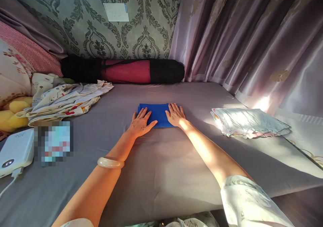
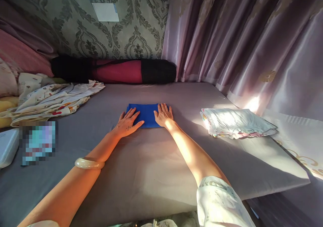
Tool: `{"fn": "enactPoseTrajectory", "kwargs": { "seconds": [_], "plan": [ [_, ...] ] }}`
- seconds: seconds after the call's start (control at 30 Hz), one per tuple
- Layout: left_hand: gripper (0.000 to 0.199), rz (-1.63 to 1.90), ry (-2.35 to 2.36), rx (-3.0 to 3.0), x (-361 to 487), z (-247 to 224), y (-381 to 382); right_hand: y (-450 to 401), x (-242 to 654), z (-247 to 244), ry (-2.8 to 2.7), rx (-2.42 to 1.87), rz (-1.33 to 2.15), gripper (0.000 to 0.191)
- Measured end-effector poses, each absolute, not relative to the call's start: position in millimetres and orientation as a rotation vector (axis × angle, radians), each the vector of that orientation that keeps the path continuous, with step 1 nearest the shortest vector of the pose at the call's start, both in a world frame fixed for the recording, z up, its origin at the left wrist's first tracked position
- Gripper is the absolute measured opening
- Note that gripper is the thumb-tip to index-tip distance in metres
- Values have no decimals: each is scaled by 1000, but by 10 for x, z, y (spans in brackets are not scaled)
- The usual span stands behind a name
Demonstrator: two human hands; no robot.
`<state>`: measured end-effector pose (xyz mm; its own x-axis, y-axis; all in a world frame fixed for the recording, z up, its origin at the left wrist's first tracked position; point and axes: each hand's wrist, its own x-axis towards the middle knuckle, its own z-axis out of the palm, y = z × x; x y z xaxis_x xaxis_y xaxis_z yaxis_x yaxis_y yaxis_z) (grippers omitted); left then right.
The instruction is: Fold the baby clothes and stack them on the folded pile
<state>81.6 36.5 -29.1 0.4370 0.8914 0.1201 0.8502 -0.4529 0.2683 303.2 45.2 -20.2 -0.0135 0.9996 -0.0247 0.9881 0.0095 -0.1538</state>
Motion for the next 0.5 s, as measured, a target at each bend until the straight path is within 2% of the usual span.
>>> {"fn": "enactPoseTrajectory", "kwargs": {
  "seconds": [0.23,0.33,0.5],
  "plan": [
    [74,323,1532,2549,815,-189,397,461,3021,-190,-2175,-2136,222,64],
    [62,329,1592,2560,845,-89,563,521,3074,-98,-2200,-2117,182,58],
    [40,234,1652,2451,909,49,1083,745,3259,145,-2272,-2041,214,38]
  ]
}}
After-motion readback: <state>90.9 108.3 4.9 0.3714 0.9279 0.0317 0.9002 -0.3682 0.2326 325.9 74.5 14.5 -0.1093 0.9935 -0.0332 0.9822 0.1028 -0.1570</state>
